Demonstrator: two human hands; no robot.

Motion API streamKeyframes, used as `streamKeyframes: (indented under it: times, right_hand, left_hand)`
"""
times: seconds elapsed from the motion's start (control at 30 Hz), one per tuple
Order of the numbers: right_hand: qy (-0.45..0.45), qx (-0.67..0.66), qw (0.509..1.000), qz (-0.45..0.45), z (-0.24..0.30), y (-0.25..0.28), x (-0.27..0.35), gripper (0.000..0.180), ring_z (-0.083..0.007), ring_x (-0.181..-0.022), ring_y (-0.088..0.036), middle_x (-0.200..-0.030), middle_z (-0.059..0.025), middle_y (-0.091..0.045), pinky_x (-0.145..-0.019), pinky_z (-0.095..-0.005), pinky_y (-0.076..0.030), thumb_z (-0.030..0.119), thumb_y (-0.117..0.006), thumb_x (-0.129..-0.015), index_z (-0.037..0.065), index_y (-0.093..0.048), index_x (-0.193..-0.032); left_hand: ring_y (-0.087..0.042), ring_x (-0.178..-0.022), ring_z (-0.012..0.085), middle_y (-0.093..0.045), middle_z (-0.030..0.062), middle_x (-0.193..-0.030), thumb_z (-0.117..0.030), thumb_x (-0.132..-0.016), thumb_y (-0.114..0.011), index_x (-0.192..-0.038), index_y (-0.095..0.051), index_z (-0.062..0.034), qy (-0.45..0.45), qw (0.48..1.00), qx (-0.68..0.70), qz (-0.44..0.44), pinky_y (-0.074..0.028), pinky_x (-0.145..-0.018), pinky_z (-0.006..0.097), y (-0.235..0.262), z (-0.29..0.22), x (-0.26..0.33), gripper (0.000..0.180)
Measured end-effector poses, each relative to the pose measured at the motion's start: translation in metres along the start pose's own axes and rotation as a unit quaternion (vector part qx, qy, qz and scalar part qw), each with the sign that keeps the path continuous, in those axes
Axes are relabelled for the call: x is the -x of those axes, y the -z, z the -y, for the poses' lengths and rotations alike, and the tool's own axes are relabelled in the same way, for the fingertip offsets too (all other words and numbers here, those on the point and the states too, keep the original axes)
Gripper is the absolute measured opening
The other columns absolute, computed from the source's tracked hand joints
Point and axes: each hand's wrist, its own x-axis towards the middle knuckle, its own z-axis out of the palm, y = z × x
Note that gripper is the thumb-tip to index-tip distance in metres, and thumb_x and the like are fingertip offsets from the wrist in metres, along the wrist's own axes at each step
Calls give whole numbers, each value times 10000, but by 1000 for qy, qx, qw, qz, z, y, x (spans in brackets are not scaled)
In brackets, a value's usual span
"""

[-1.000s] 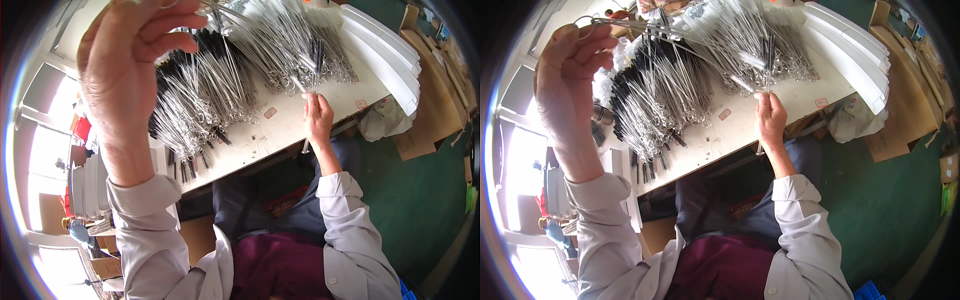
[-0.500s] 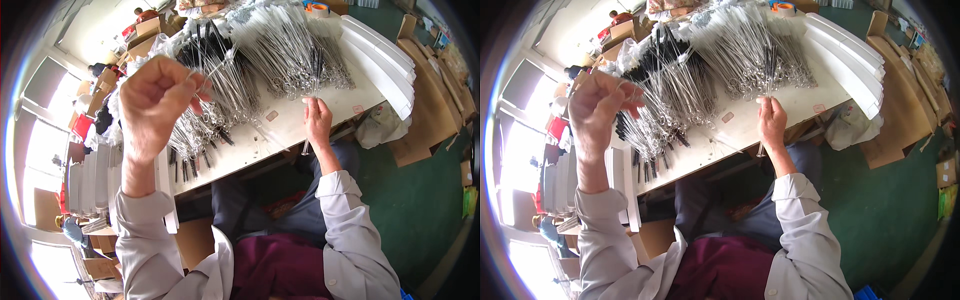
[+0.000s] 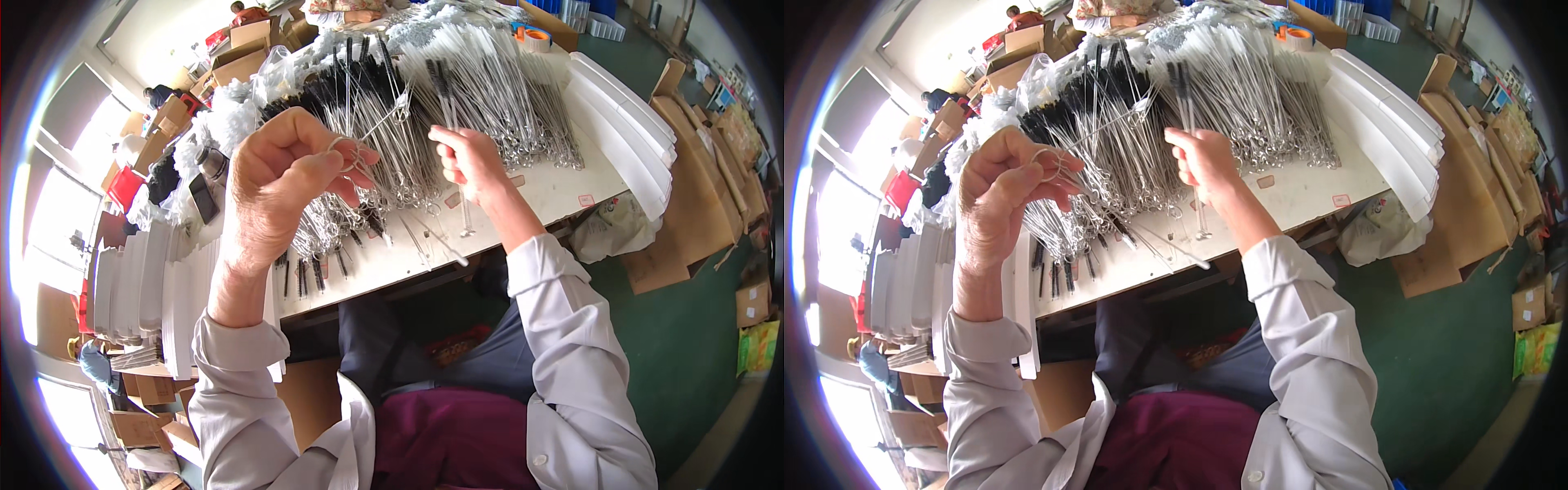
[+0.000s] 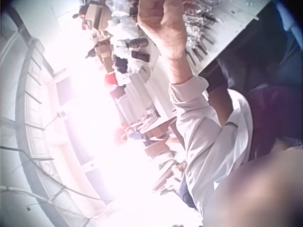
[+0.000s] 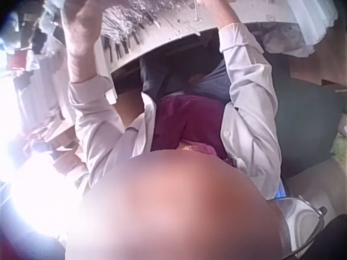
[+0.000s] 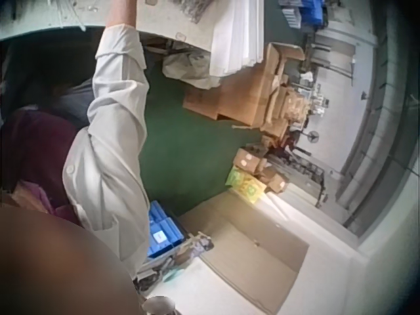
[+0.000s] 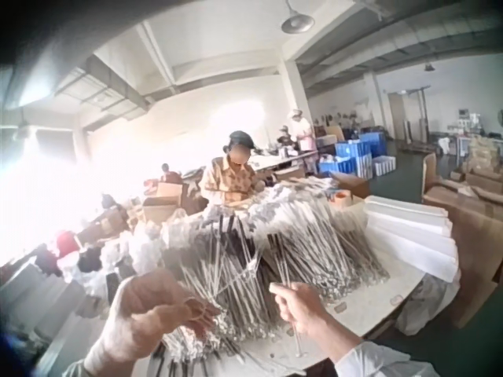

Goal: Packaging wire cleaning brushes into long white plastic cases at a workstation.

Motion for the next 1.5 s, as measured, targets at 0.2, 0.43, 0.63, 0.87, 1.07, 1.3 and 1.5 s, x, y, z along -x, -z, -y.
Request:
streamKeyframes:
  times: [0.2,0.43,0.63,0.87,1.07,1.3,1.5]
  right_hand:
    - [74,22,997,-12,-5,-47,-16,240,-18,-429,-380,-627,60,-522,-382,-211,-261,242,-810,-904,81,-649,-829]
    - [205,124,967,-86,-13,-63,-38,273,-36,-538,-468,-667,38,-627,-488,-244,-376,256,-859,-871,30,-707,-860]
    - [249,228,931,-140,-20,-62,-37,325,-136,-550,-614,-639,-93,-677,-532,-301,-501,245,-859,-771,-13,-662,-792]
    - [257,278,909,-172,-42,-36,-43,180,-145,-549,-607,-668,-115,-667,-549,-322,-519,120,-749,-750,-11,-628,-776]
    - [218,279,923,-151,-46,0,-39,177,-126,-565,-623,-661,-68,-677,-548,-297,-506,144,-798,-796,35,-662,-769]
    - [216,295,910,-196,-45,59,-42,194,-132,-598,-642,-692,-67,-699,-587,-314,-517,152,-802,-814,-15,-706,-834]
    - [190,326,907,-185,-28,71,-21,287,-134,-564,-602,-641,-46,-651,-544,-322,-476,260,-701,-914,-18,-712,-840]
  left_hand:
    - [-745,-803,233,-731,235,-1012,-185,-917,-653,-919,-594,-27,-12,1000,15,7,-617,-722,366,3,3,-2,169]
    - [-744,-792,235,-728,262,-992,-173,-917,-659,-903,-578,-17,-16,999,45,17,-624,-707,364,0,5,-4,176]
    - [-747,-780,238,-728,266,-991,-182,-920,-653,-877,-561,-40,-12,999,52,-1,-625,-701,359,6,5,-4,175]
    - [-757,-801,261,-712,283,-1018,-163,-947,-596,-880,-545,-56,-43,996,77,-10,-618,-709,364,27,0,-5,136]
    - [-758,-794,279,-731,275,-1004,-115,-950,-564,-892,-594,-8,-43,993,101,-46,-627,-702,380,44,-3,4,126]
    - [-746,-822,303,-699,257,-1008,-144,-982,-518,-974,-537,-37,-79,989,116,-43,-616,-667,377,74,-15,22,109]
    - [-750,-815,304,-700,250,-997,-177,-991,-524,-990,-537,-35,-36,992,118,10,-621,-627,376,66,-19,23,143]
